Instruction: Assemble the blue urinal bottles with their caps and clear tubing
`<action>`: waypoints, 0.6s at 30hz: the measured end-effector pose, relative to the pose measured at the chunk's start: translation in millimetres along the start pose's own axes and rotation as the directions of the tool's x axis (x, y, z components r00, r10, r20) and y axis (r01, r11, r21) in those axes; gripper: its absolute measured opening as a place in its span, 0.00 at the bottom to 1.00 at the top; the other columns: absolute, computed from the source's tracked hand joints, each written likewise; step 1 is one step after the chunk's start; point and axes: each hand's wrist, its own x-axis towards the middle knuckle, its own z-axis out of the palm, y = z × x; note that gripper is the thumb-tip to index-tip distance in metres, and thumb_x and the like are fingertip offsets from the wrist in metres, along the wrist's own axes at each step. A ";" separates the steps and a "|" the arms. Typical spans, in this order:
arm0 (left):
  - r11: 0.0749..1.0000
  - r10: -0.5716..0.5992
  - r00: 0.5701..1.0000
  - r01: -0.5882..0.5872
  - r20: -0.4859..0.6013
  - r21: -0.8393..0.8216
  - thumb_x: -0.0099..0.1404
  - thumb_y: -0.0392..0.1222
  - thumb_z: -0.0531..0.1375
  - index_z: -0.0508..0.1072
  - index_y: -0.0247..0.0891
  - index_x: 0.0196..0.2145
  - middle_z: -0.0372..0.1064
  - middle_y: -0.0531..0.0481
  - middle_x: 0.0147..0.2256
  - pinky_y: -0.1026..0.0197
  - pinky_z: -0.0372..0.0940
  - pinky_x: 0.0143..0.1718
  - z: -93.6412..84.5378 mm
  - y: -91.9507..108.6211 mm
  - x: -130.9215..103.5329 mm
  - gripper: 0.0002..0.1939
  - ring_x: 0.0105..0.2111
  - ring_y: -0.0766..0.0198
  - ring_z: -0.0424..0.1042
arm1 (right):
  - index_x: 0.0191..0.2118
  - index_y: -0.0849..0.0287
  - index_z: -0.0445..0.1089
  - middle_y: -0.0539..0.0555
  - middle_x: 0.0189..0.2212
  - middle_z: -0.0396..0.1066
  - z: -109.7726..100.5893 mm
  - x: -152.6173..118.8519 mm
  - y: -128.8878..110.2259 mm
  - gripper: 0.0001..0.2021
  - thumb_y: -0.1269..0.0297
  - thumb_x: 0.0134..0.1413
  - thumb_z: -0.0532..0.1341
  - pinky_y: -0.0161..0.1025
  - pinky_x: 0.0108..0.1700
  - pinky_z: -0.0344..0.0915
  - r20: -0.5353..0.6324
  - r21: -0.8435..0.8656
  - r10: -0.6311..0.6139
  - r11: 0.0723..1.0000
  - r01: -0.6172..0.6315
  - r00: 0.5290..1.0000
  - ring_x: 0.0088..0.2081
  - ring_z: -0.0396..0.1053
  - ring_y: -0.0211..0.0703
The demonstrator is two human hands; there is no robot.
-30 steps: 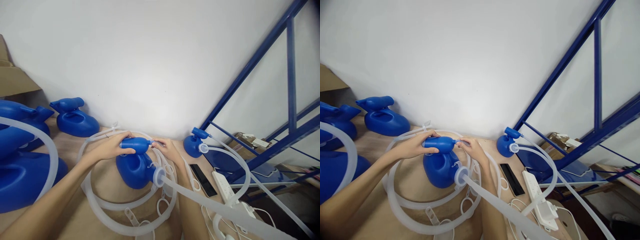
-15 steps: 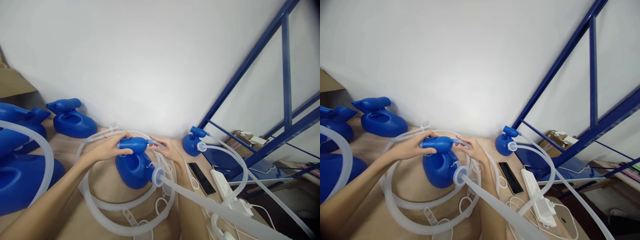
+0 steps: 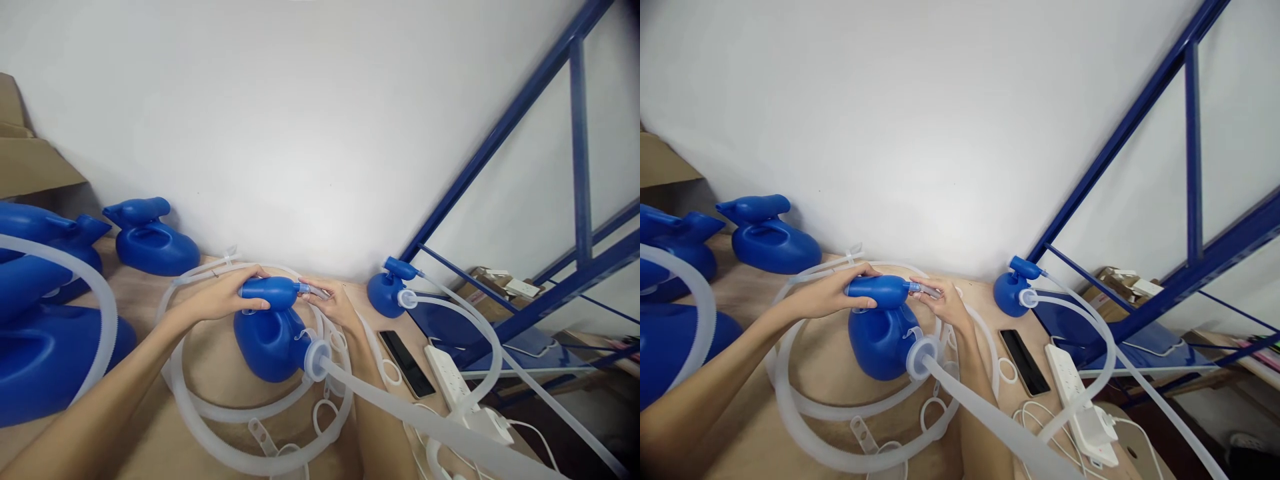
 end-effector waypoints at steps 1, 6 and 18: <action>1.000 0.004 1.000 -0.004 0.001 0.002 0.63 0.66 0.63 0.70 0.43 0.50 0.74 0.48 0.51 0.54 0.65 0.53 -0.4 -0.4 -0.1 0.28 0.52 0.49 0.72 | 0.54 0.53 0.80 0.56 0.45 0.83 0.4 0.0 -1.3 0.22 0.52 0.55 0.72 0.53 0.57 0.76 -0.006 -0.043 -0.028 0.999 0.028 1.000 0.47 0.81 0.54; 1.000 0.018 1.000 -0.018 0.010 0.001 0.64 0.66 0.62 0.70 0.43 0.50 0.74 0.46 0.52 0.53 0.65 0.54 -0.9 -4.0 -0.3 0.28 0.51 0.49 0.73 | 0.53 0.51 0.80 0.57 0.47 0.83 2.2 -0.3 -9.2 0.18 0.56 0.58 0.70 0.54 0.58 0.74 -0.044 -0.247 -0.148 0.960 0.133 0.988 0.50 0.80 0.56; 1.000 0.009 1.000 -0.009 0.011 -0.013 0.63 0.68 0.63 0.70 0.44 0.54 0.73 0.47 0.55 0.53 0.64 0.57 0.7 -6.6 -1.0 0.31 0.55 0.47 0.72 | 0.52 0.55 0.81 0.57 0.49 0.82 4.5 0.2 -9.0 0.21 0.55 0.54 0.72 0.54 0.59 0.74 -0.068 -0.116 0.010 0.993 -0.018 0.998 0.51 0.80 0.57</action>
